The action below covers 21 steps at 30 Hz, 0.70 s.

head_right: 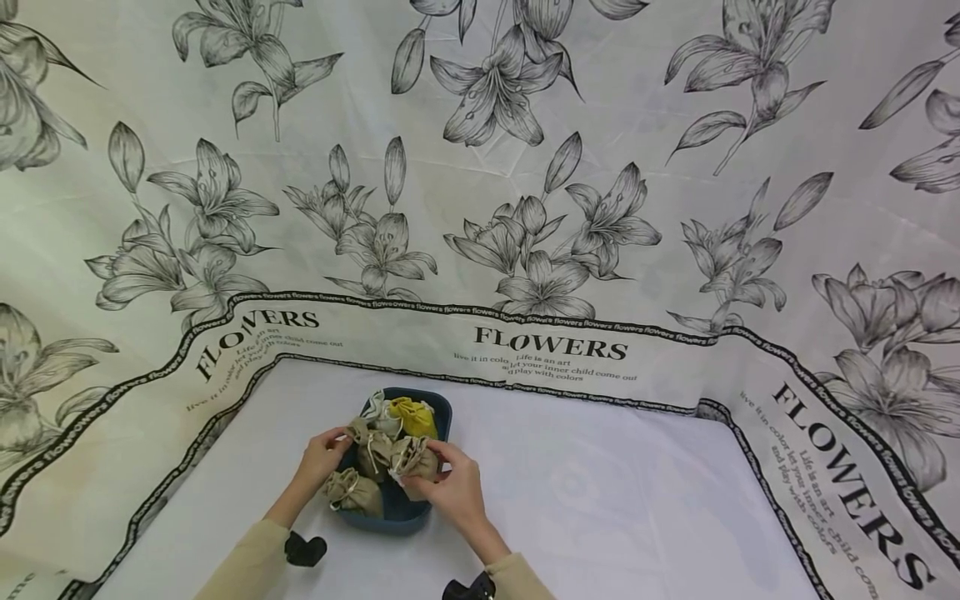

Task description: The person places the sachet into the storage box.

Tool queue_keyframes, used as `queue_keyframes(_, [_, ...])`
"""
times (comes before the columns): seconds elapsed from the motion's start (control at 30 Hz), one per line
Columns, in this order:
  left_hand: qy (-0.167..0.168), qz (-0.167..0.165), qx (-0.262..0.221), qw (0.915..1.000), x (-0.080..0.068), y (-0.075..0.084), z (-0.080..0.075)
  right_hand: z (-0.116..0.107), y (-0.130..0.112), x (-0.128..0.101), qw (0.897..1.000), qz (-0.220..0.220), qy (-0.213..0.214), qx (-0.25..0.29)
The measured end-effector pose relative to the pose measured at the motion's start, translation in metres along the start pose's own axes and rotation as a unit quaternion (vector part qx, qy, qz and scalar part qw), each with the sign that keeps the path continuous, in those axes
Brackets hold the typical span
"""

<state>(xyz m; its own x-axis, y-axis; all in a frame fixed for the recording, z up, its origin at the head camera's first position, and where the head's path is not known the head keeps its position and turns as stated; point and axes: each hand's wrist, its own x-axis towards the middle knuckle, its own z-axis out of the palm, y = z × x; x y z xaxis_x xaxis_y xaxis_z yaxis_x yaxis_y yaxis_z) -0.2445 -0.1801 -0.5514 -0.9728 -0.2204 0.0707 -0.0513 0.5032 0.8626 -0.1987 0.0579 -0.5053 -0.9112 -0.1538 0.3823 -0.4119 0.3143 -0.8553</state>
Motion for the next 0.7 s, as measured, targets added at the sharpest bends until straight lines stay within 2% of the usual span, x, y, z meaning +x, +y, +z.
queue_keyframes(0.13, [-0.002,0.001,-0.001,1.0,0.0,-0.001,0.0,0.012,0.018,0.001,0.999,-0.005,-0.033,-0.013])
queue_keyframes(0.27, [-0.003,0.002,0.001,1.0,0.002,-0.002,0.0,0.014,0.028,0.002,0.998,-0.024,-0.059,-0.028])
queue_keyframes(0.7, [-0.001,0.006,-0.001,1.0,0.001,-0.002,0.0,0.008,0.035,-0.004,0.987,-0.066,-0.105,-0.104])
